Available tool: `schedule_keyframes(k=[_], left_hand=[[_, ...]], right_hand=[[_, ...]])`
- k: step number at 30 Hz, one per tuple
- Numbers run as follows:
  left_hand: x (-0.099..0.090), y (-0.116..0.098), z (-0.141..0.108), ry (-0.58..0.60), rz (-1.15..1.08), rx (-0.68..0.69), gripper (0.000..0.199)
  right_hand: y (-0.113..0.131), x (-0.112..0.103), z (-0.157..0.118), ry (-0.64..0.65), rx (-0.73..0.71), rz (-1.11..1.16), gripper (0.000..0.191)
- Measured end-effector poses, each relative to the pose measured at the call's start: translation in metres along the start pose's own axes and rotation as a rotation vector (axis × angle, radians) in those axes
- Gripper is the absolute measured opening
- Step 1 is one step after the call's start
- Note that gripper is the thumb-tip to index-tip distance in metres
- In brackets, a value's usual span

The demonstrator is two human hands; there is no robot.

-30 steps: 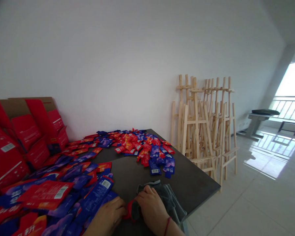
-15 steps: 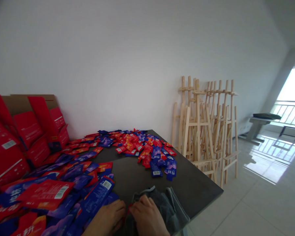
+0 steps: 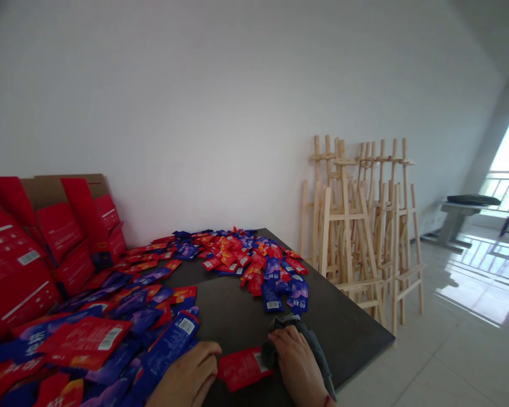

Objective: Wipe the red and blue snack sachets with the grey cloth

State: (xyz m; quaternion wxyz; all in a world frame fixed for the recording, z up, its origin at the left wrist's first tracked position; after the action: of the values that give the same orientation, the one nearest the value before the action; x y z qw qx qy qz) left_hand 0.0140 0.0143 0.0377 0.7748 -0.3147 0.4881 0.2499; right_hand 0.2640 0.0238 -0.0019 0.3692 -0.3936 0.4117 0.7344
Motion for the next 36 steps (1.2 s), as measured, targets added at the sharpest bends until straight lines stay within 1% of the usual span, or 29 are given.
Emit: schedule_keyframes(k=[2,4,6,9,11,12,13,14,15,16,17,19,20,22,24,25,27,29,31,32,34,36], left_hand=[[-0.023,0.006,-0.001,-0.063,-0.069,-0.143,0.018],[-0.046,0.023,-0.003,-0.077,-0.113,-0.331,0.017],[-0.067,0.052,-0.006,-0.036,-0.104,-0.516,0.019],[-0.093,0.101,-0.014,0.081,0.025,-0.700,0.017],[-0.106,0.127,-0.016,0.172,0.193,-0.735,0.015],[-0.111,0.134,-0.014,0.193,0.299,-0.722,0.013],[-0.114,0.136,-0.009,0.190,0.411,-0.691,0.013],[-0.113,0.133,0.000,0.174,0.504,-0.646,0.015],[-0.109,0.126,0.012,0.157,0.562,-0.591,0.019],[-0.101,0.116,0.027,0.138,0.587,-0.527,0.024],[-0.089,0.103,0.045,0.148,0.564,-0.452,0.026],[-0.057,0.075,0.084,0.186,0.463,-0.311,0.025],[-0.039,0.063,0.104,0.200,0.444,-0.290,0.024],[-0.005,0.046,0.141,0.213,0.431,-0.293,0.028],[0.021,0.038,0.171,0.225,0.434,-0.340,0.033],[0.030,0.037,0.183,0.234,0.437,-0.364,0.035],[0.040,0.037,0.199,0.255,0.440,-0.394,0.034],[0.040,0.038,0.204,0.273,0.439,-0.394,0.034],[0.034,0.037,0.197,0.282,0.439,-0.370,0.034],[0.030,0.035,0.189,0.284,0.438,-0.352,0.031],[0.021,0.030,0.166,0.289,0.435,-0.301,0.024],[0.014,0.021,0.136,0.301,0.426,-0.239,0.026]], right_hand=[[-0.005,0.003,0.001,-0.014,0.021,-0.008,0.051],[-0.006,0.006,0.001,-0.029,0.028,0.001,0.052],[-0.005,0.008,0.001,-0.032,0.036,0.012,0.051],[-0.003,0.008,0.001,-0.023,0.040,0.025,0.050],[-0.002,0.007,0.001,-0.014,0.042,0.040,0.050],[-0.002,0.007,0.001,-0.012,0.045,0.049,0.050],[-0.002,0.007,0.002,-0.011,0.048,0.059,0.050],[-0.001,0.007,0.002,-0.011,0.052,0.068,0.050],[-0.001,0.007,0.002,-0.012,0.055,0.076,0.050],[-0.001,0.006,0.002,-0.013,0.058,0.082,0.050],[0.000,0.005,0.002,-0.014,0.063,0.087,0.050],[0.000,0.004,0.002,-0.012,0.073,0.094,0.050],[0.000,0.003,0.002,-0.015,0.080,0.099,0.050],[0.000,0.002,0.002,-0.025,0.091,0.116,0.050],[0.000,0.001,0.002,-0.041,0.094,0.136,0.051],[0.000,0.001,0.001,-0.048,0.094,0.144,0.051],[-0.001,0.001,0.001,-0.057,0.092,0.151,0.051],[-0.002,0.002,0.001,-0.061,0.096,0.148,0.050],[-0.002,0.003,0.001,-0.059,0.100,0.144,0.050],[-0.002,0.003,0.001,-0.057,0.101,0.145,0.051],[-0.003,0.003,0.001,-0.055,0.099,0.152,0.052],[-0.005,0.002,-0.002,-0.060,0.083,0.167,0.055]])
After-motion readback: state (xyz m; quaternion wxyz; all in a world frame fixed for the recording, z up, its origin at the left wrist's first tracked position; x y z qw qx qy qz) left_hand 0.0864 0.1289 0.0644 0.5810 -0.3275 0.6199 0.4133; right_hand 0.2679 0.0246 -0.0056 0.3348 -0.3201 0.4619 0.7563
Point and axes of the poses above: each hand's wrist, its own z-axis towards the middle knuckle, its own x-axis out of the palm, y = z × x, the point moved 2 cm from there along z, towards the middle knuckle, and after that the axes turned 3 degrees about z, right-handed, at the moved point
